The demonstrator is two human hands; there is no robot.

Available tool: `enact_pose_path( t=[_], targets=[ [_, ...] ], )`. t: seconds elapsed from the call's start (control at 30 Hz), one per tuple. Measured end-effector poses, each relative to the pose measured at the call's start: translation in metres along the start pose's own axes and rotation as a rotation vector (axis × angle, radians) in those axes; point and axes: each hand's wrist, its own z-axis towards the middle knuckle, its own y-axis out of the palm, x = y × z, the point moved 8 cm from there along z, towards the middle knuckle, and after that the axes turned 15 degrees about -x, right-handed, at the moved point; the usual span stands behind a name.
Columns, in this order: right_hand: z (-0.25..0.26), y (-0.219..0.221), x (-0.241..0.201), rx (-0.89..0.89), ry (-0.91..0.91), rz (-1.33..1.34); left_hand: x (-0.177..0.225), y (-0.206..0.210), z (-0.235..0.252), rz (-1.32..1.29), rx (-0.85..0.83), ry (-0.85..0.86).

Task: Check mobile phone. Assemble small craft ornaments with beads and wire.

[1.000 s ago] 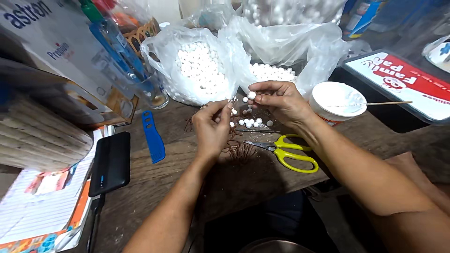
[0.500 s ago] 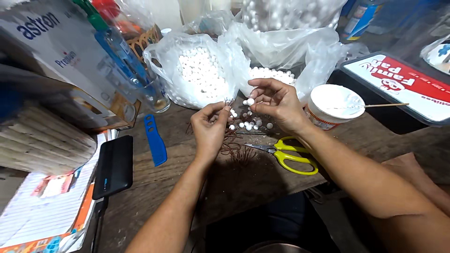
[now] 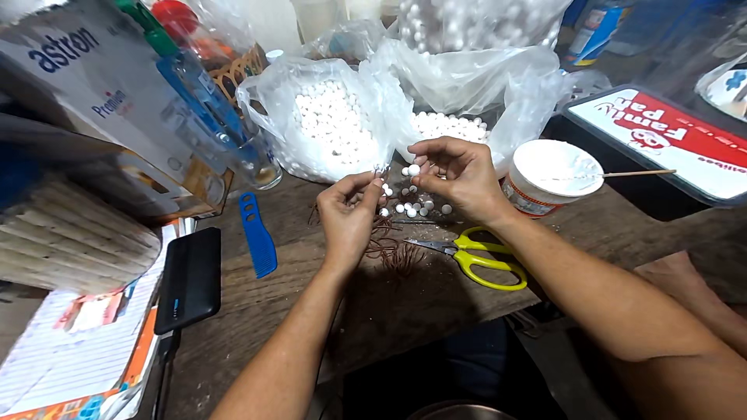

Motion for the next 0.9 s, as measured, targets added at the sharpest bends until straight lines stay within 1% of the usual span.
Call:
enact_pose_path(
  t=[0.13, 0.23, 0.3, 0.43, 0.6, 0.77, 0.9],
  targets=[
    [0.0003, 0.0027, -0.0018, -0.015, -0.024, -0.022, 0.0003, 0.0005, -0.0004, -0.002, 0.0, 0.007],
    [-0.0004, 0.0044, -0.0027, -0.019, -0.027, -0.09, 0.0002, 0.0013, -0.0007, 0.002, -0.008, 0.003],
    [-0.0015, 0.0051, -0.0031, -0.011, -0.013, -0.121, -0.0004, 0.0014, -0.0007, 0.001, -0.012, -0.001],
    [-0.0033, 0.008, -0.0023, -0.008, 0.026, -0.095, -0.0007, 0.0018, -0.0013, -0.001, -0.018, 0.0],
    [-0.0037, 0.0055, -0.0051, 0.005, -0.025, -0.118, 0.0021, 0.0036, -0.0015, 0.103, -0.025, 0.041],
    [-0.0028, -0.0002, -0.0066, 0.03, -0.042, -0.037, 0.0021, 0.0061, -0.0027, 0.192, -0.036, 0.058],
    [-0.0016, 0.0003, -0.0051, -0.01, -0.034, 0.004, 0.0072, 0.0091, -0.0032, 0.297, -0.039, 0.135]
  ],
)
